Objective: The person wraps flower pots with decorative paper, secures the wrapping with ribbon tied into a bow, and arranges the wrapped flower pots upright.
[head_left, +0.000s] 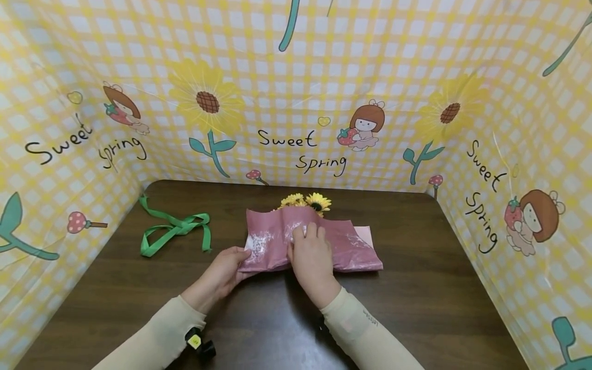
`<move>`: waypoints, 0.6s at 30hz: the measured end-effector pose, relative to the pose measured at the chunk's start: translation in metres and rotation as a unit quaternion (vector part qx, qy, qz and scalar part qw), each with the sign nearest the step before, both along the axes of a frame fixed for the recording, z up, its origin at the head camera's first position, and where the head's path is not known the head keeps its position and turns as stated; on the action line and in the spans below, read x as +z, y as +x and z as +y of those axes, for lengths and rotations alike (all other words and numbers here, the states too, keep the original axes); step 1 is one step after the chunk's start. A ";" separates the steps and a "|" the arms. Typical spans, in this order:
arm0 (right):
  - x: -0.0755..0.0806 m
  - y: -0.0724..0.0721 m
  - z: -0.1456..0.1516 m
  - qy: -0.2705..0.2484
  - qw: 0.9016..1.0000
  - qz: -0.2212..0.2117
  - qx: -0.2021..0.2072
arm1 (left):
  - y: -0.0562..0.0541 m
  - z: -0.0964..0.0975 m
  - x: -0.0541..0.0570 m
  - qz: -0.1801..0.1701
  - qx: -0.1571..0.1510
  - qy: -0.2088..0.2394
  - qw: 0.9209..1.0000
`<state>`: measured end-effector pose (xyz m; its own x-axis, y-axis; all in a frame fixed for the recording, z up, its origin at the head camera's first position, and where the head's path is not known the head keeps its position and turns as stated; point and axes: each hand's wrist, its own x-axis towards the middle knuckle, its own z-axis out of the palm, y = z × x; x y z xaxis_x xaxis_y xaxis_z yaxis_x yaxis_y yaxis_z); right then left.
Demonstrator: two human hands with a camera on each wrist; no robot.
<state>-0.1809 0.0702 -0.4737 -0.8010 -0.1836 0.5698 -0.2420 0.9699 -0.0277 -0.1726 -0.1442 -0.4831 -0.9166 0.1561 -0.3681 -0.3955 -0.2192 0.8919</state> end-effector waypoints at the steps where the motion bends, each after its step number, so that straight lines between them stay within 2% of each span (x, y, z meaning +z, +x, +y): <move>1: 0.000 0.000 0.000 0.003 1.000 -0.001 -0.001 | 0.001 0.001 0.001 -0.004 -0.002 0.016 1.000; 5: 0.000 0.000 -0.001 0.006 1.000 -0.006 -0.003 | 0.001 0.004 0.006 -0.002 -0.010 0.057 0.998; 11: 0.001 0.001 -0.001 0.006 1.000 -0.010 0.002 | 0.000 0.008 0.010 0.015 -0.019 0.043 0.999; 18: 0.002 0.006 0.001 0.018 0.999 -0.026 0.008 | -0.008 0.000 0.002 -0.006 -0.023 0.043 0.999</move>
<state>-0.1748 0.0709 -0.4718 -0.8265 -0.2167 0.5196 -0.2567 0.9665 -0.0052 -0.1807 -0.1443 -0.4816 -0.9029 0.2302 -0.3630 -0.4182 -0.2753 0.8657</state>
